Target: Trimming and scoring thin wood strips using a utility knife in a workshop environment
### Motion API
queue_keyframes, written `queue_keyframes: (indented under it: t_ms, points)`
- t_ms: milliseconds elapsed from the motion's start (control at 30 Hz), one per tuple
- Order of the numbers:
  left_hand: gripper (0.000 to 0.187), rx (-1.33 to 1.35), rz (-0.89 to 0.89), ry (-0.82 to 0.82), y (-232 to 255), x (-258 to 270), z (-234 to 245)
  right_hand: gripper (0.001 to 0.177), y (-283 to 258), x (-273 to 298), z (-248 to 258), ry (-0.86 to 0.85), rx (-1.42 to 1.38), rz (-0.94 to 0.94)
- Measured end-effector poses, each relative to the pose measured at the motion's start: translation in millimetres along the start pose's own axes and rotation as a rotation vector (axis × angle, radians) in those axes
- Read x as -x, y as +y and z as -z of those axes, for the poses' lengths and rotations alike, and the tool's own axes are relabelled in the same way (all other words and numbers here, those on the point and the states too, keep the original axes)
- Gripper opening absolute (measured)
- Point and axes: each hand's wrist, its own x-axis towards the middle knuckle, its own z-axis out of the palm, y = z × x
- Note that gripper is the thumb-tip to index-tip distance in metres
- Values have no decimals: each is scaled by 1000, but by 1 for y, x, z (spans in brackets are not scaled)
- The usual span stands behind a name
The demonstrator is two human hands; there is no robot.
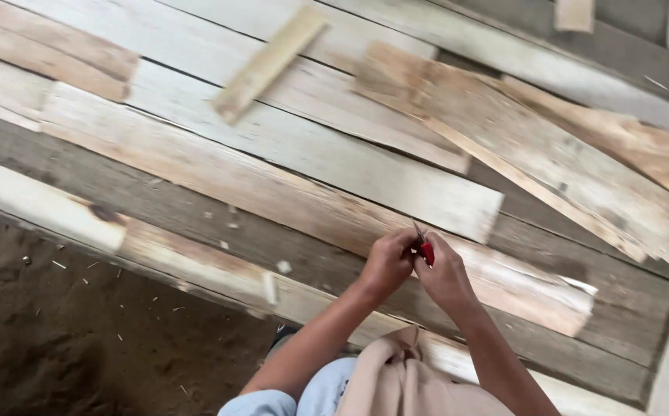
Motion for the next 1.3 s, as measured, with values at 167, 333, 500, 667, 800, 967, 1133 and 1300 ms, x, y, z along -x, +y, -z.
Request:
queue_keyframes:
  t_ms: [167,333,500,667,800,967,1133,1300]
  points:
    - [34,25,70,56,-60,-73,161,15,-135,-67,-92,-25,-4,132]
    - [40,-211,-178,385,-119,-160,262,18,-256,-143,-149,-20,-238,88]
    - [66,-702,14,310,-157,-214,299,21,-283,-232,-199,46,-623,-89]
    - [70,-718,-24,278,-165,-226,303,33,-285,-253,-208,137,-631,-194]
    - [44,-761,-60,321,-168,-239,306,31,-291,-257,-206,178,-607,-206]
    - [12,-708,-111,442,-147,-244,315,35,-302,-237,-193,192,-686,-112]
    - [26,152,331,197,-71,-206,318,35,-274,-190,-160,196,-748,-34]
    - [14,586,431,11,-62,-145,235,55,-203,-114,-106,224,-285,120]
